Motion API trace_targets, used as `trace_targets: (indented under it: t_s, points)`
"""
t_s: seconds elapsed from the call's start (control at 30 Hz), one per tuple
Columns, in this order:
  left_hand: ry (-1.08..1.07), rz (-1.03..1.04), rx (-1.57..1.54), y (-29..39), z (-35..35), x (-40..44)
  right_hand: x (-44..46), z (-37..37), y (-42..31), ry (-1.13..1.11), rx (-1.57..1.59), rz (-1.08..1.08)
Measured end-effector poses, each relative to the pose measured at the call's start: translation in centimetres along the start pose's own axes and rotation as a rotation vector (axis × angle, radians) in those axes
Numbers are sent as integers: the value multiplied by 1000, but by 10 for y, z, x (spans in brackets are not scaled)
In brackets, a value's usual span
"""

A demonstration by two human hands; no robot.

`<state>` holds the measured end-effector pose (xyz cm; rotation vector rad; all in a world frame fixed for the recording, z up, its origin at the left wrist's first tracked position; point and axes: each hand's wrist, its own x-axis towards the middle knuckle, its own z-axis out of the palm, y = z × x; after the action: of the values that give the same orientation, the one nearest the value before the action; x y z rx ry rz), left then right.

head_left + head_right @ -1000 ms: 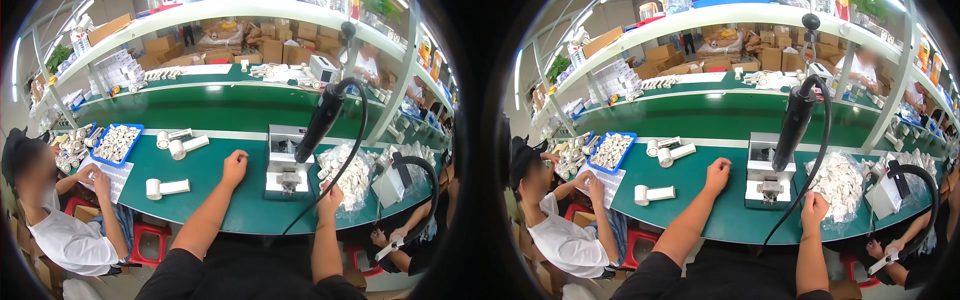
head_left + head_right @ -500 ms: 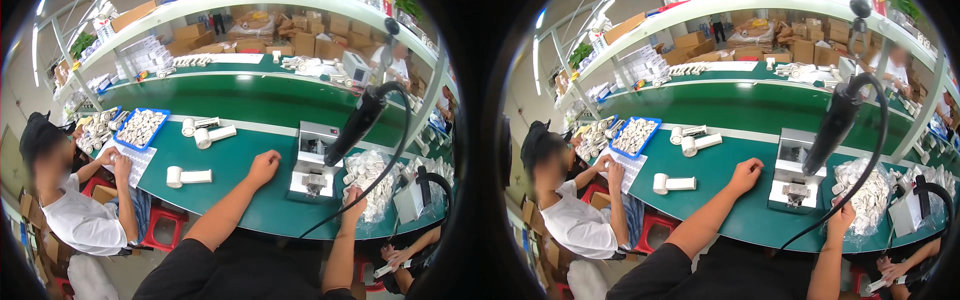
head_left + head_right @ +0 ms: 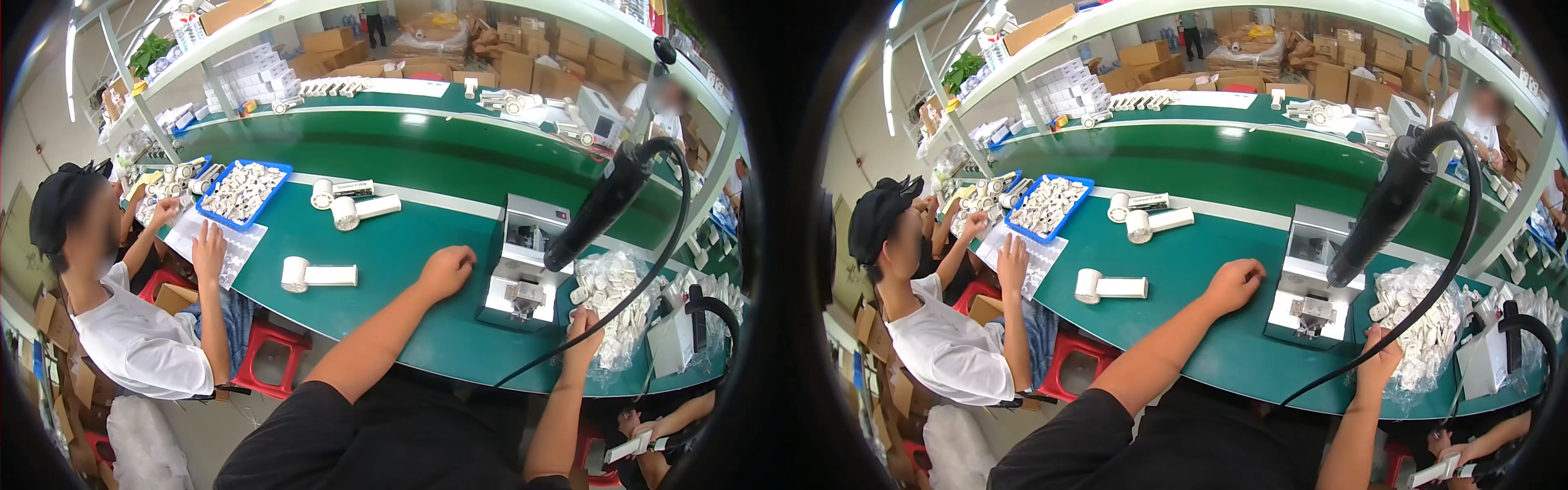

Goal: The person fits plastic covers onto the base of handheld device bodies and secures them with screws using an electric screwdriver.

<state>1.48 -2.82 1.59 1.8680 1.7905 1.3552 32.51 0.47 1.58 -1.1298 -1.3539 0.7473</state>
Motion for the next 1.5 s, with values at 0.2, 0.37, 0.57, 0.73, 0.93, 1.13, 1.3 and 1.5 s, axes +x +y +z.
trace_targets:
  t_s: [0.2,0.37,0.57,0.73,0.93,1.13,1.3,1.5]
  points:
    - [-26,5,8,1,0,0,-1,2,-9,-8,-14,32]
    - [-1,60,27,-5,3,-1,0,3,-13,-120,-175,61]
    - [-34,23,22,-1,0,-1,-3,6,-18,-274,-334,-28]
    - [-34,48,38,-1,0,-2,-3,7,-17,-264,-344,-58]
    - [-52,40,53,0,-1,-1,-2,6,-21,-298,-402,-77]
    - [-50,47,43,1,-1,-1,-3,7,-26,-306,-422,-93]
    - [-44,56,53,0,0,-1,-3,8,-26,-324,-445,-78]
    - [-45,57,59,-1,1,-1,-3,8,-18,-303,-423,-147]
